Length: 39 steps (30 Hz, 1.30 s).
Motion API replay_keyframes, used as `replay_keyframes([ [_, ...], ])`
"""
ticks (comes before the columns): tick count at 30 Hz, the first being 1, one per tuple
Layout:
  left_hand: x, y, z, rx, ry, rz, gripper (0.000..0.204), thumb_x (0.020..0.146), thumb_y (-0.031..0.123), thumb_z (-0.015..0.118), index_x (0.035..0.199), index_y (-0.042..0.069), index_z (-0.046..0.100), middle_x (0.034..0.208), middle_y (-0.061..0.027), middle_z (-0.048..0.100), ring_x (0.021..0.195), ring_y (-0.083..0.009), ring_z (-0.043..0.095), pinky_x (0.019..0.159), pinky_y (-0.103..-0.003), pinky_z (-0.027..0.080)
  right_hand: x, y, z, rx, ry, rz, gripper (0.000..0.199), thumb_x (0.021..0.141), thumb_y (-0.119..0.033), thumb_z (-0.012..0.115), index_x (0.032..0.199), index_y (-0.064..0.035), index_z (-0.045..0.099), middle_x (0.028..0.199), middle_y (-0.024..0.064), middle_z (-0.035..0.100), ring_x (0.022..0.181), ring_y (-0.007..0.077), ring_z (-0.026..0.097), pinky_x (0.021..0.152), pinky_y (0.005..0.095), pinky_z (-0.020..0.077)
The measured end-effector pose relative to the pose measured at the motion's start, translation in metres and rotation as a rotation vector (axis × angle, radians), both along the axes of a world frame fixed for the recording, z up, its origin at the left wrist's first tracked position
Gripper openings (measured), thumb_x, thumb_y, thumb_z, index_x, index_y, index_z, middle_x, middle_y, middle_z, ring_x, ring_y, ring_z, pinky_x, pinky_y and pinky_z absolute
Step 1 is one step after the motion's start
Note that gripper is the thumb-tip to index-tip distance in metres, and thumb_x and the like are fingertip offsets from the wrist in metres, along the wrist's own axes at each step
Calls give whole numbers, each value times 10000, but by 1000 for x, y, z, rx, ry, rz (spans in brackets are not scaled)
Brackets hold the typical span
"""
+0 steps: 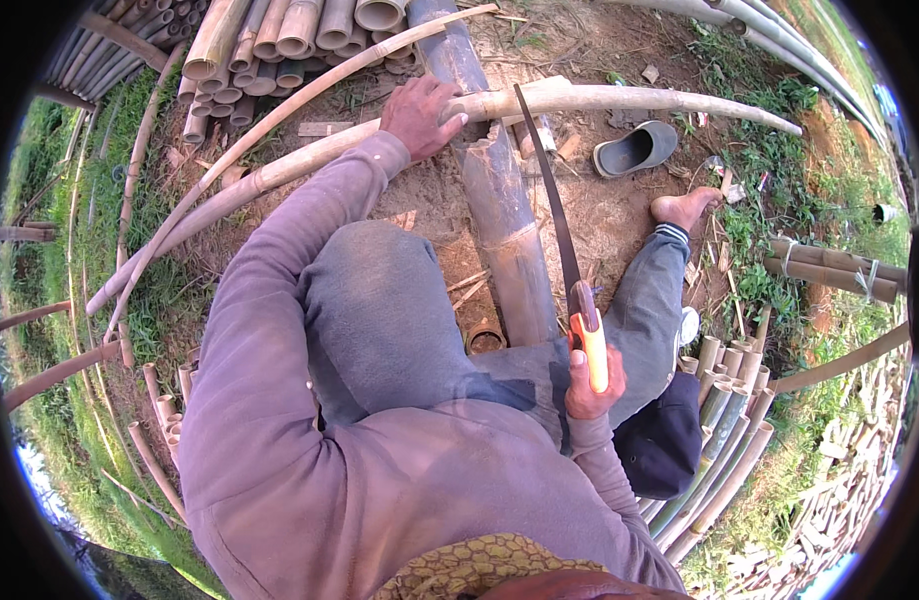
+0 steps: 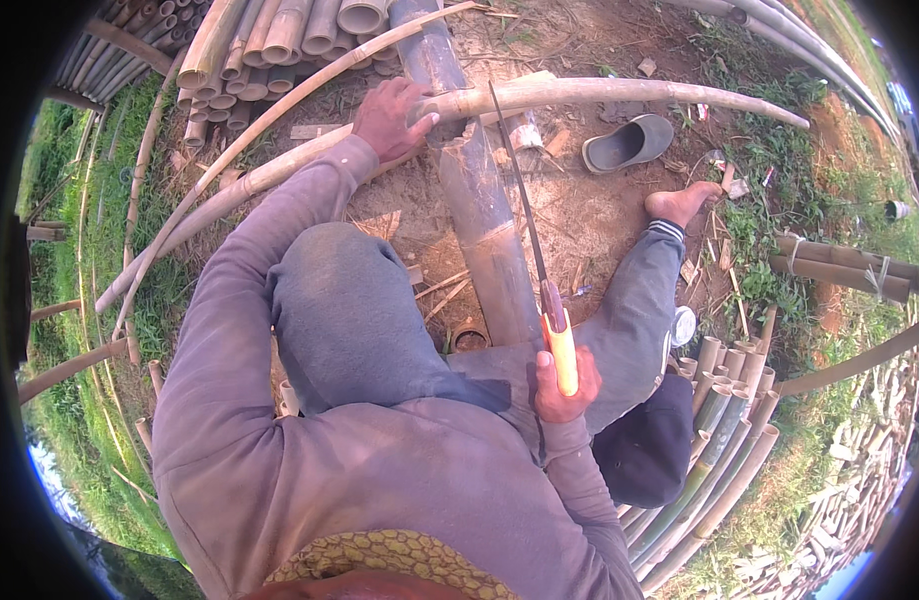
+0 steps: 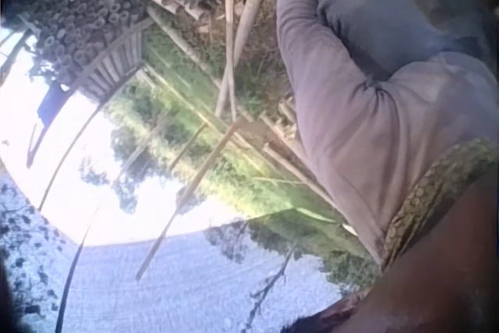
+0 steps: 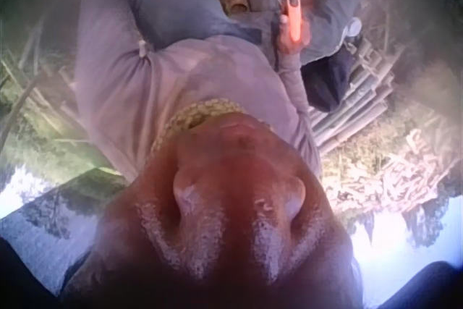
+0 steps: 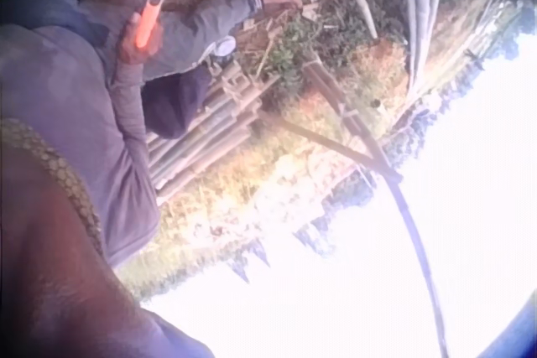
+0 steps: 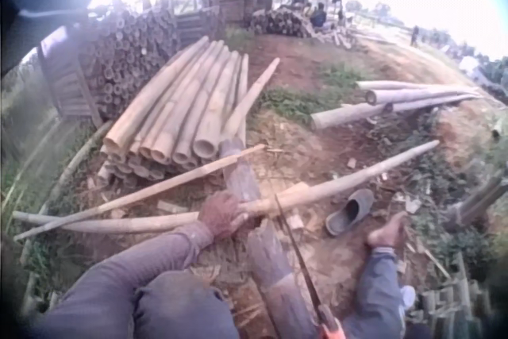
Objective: The person sits on the ground and uses a hand saw to cut long bamboo poles into shorter sections. They repeatedly position the bamboo on a support, saw through it, and then move the cut pieces aside.
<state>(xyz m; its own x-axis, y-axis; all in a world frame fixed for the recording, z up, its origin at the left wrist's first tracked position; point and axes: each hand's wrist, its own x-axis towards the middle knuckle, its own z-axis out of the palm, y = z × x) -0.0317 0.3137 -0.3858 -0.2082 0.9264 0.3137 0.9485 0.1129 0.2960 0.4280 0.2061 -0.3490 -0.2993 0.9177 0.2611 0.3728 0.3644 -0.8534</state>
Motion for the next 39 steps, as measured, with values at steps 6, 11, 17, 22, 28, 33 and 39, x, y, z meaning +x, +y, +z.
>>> replay_keyframes([
  [6, 34, 75, -16, -116, -111, 295, 478, 883, 587, 716, 1200, 236, 788, 1241, -94, 655, 1238, -316, 608, 1073, -494, 451, -6, 1, 8, 73, -40, 24, 296, 942, -237, 793, 920, 22, 653, 763, 143, 581, 618, 314, 566, 579, 429, 428],
  [11, 37, 74, -8, -209, -195, 320, 431, 874, 598, 699, 1109, 260, 824, 1273, -90, 652, 1289, -288, 589, 1101, -485, 425, -7, -5, 16, 69, 4, 41, 291, 943, -235, 789, 946, 28, 663, 782, 145, 601, 642, 314, 584, 587, 420, 441],
  [17, 35, 77, -13, -199, -176, 341, 441, 838, 588, 715, 1094, 245, 821, 1285, -76, 646, 1295, -274, 583, 1085, -475, 440, -32, 32, 4, 120, -38, 89, 250, 935, -197, 799, 956, 17, 672, 795, 132, 598, 654, 305, 594, 592, 422, 451],
  [22, 38, 83, 1, -213, -206, 341, 474, 842, 616, 714, 1111, 239, 814, 1243, -69, 637, 1292, -274, 573, 1081, -476, 435, -57, 54, -4, 71, 13, 80, 224, 907, -163, 827, 1007, 4, 714, 803, 121, 614, 647, 283, 608, 606, 404, 480],
  [28, 40, 83, 1, -252, -202, 350, 490, 841, 623, 718, 1127, 235, 807, 1239, -72, 633, 1294, -281, 563, 1084, -478, 427, -46, 51, -12, 37, 35, 70, 325, 975, -306, 750, 908, -1, 659, 754, 122, 557, 606, 282, 552, 564, 398, 428],
  [33, 44, 81, -7, -178, -101, 364, 491, 850, 636, 700, 1077, 212, 804, 1200, -84, 649, 1262, -285, 592, 1037, -484, 466, -30, 35, -21, -80, 82, 57, 431, 1014, -382, 686, 871, 19, 620, 728, 131, 553, 594, 243, 524, 562, 397, 422],
  [39, 39, 82, -8, -196, -95, 345, 540, 855, 672, 671, 1116, 216, 799, 1239, -94, 638, 1287, -283, 573, 1072, -490, 443, -91, 95, -41, -147, 52, 57, 320, 1002, -295, 720, 929, 11, 658, 707, 124, 590, 603, 232, 561, 592, 380, 455],
])
